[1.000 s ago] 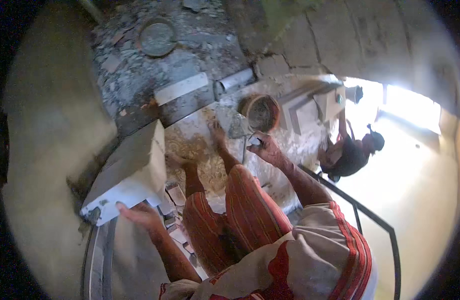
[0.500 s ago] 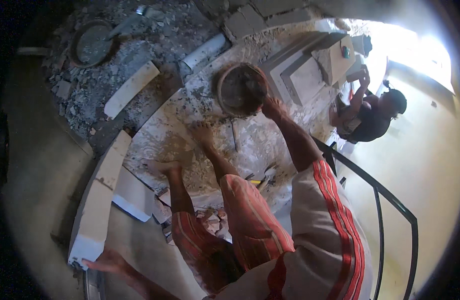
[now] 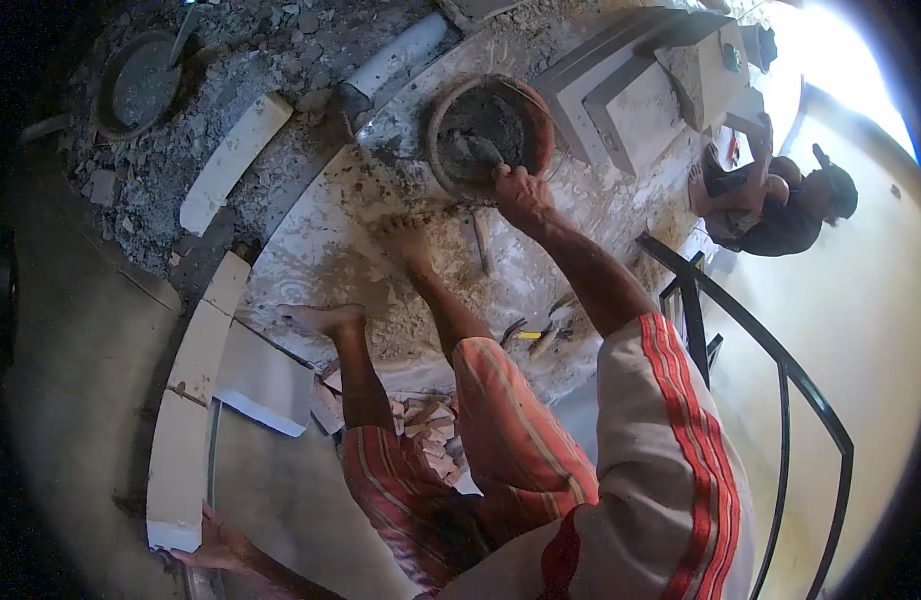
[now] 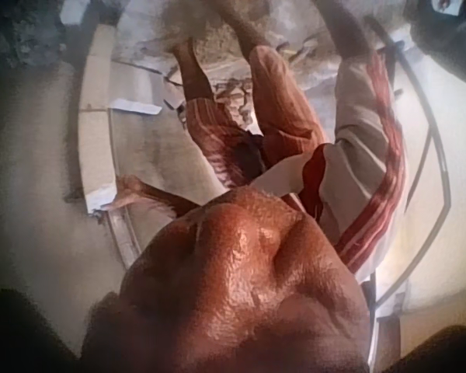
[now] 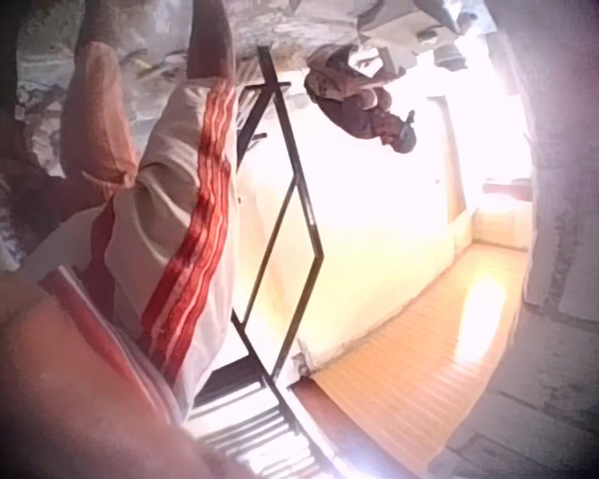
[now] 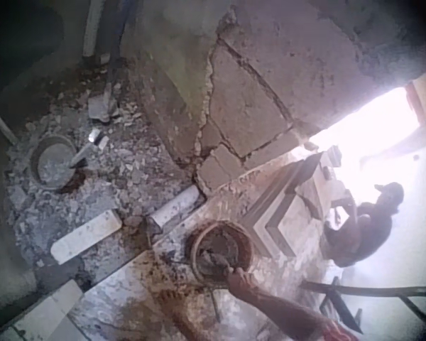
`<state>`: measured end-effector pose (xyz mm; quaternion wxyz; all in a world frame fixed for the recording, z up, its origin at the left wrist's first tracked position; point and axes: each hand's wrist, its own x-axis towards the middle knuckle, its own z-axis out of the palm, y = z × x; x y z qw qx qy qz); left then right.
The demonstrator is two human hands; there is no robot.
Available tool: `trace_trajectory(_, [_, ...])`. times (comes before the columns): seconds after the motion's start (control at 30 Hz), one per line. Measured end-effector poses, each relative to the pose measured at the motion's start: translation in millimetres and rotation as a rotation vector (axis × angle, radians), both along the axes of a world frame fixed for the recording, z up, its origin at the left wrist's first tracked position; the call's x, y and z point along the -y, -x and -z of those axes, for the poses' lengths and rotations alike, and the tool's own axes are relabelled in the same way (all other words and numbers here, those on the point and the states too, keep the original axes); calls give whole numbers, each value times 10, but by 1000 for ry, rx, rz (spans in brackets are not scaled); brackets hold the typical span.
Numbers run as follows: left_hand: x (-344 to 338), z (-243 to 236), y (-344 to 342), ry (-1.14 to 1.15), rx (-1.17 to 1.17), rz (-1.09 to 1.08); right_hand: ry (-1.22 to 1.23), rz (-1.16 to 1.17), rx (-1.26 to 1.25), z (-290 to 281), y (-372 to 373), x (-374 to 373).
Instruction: The person applies mortar onto lightweight concrete blocks using a trowel, stacks the blocks to build a wall segment, levels the blocks with a spirit level, and adjusts their alignment using a hammer.
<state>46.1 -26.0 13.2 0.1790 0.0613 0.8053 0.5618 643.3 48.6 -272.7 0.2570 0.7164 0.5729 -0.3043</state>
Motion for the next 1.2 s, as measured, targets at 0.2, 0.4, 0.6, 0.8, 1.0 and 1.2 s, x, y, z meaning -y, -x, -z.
trace_trajectory(0.2, [-83,41,-61,-17,15,-23,-75,-2,140,85,52,-437])
trace_trajectory(0.4, [61,42,111,-67,49,-4,-86,-484,262,156,99,-59])
trace_trajectory(0.6, [2,70,30,-60,33,-39,-35,-53,-178,-171,-156,-165])
trace_trajectory(0.8, [-47,50,10,-43,38,-47,80,392,-670,187,-282,-131])
trace_trajectory(1.0, [19,5,19,-52,36,-59,98,45,-148,-50,-310,-257])
trace_trajectory(1.2, [-199,48,-254,-69,22,-119,-41,112,-36,112,-268,-148])
